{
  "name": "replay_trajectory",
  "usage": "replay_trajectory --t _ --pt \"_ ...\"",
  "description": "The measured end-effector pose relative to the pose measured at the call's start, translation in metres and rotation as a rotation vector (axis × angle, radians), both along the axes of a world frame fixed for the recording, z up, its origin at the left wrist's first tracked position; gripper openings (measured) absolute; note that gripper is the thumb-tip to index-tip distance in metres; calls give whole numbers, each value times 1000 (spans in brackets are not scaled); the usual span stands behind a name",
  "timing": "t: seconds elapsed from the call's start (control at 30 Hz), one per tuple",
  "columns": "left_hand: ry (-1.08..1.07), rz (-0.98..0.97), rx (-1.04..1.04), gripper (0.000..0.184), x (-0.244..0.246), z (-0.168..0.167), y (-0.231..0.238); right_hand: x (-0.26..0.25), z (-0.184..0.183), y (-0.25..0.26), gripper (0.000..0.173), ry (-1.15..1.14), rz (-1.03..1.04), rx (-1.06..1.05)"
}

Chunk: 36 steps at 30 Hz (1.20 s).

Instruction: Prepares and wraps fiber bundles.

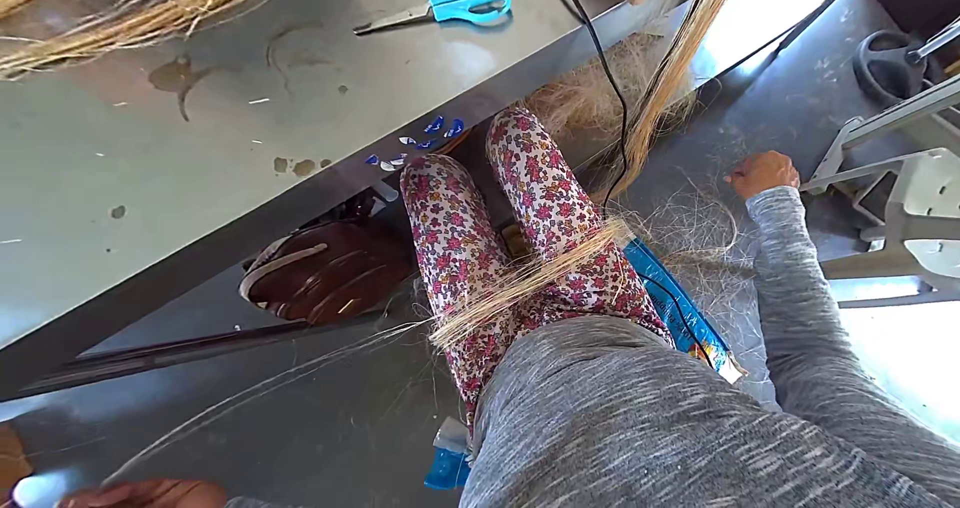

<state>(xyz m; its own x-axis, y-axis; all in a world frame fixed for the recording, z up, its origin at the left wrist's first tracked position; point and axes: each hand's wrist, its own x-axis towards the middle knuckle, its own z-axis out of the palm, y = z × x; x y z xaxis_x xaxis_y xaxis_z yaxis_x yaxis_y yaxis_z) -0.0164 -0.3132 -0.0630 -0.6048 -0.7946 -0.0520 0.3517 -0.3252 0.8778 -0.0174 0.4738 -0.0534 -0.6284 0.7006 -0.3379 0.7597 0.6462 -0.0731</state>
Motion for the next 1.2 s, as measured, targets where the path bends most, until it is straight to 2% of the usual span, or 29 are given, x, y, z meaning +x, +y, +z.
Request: replay_trajectory --t 0.07,0.17,0.2,0.27,0.37,0.5,0.63,0.83,1.0,1.13,1.2 --pt "-66 -292 -55 40 4 35 49 2 26 -36 34 227 89 2" --pt "-241 -714 -369 39 15 87 168 6 52 -104 30 679 399 -46" --pt "-249 -854 -470 35 20 95 204 7 58 -131 27 826 511 -136" --pt "-183 -1115 -606 24 25 91 256 11 66 -181 20 1021 704 -453" --pt "-83 -1345 -593 22 20 76 293 16 69 -230 14 991 848 -913" --pt "-113 -1399 -556 20 10 68 305 11 63 -251 20 850 903 -1198" --pt "-120 -1473 -547 19 8 67 311 8 60 -262 26 750 853 -1248" --pt "-115 -1532 -551 20 8 60 321 7 56 -269 16 743 732 -1418" --pt "-129 -1542 -554 17 7 58 325 7 52 -269 1 808 691 -1429" --pt "-96 -1557 -578 13 6 59 322 0 57 -264 4 913 643 -1424" --pt "-85 -1520 -645 15 2 63 317 -9 57 -261 6 994 588 -1520"
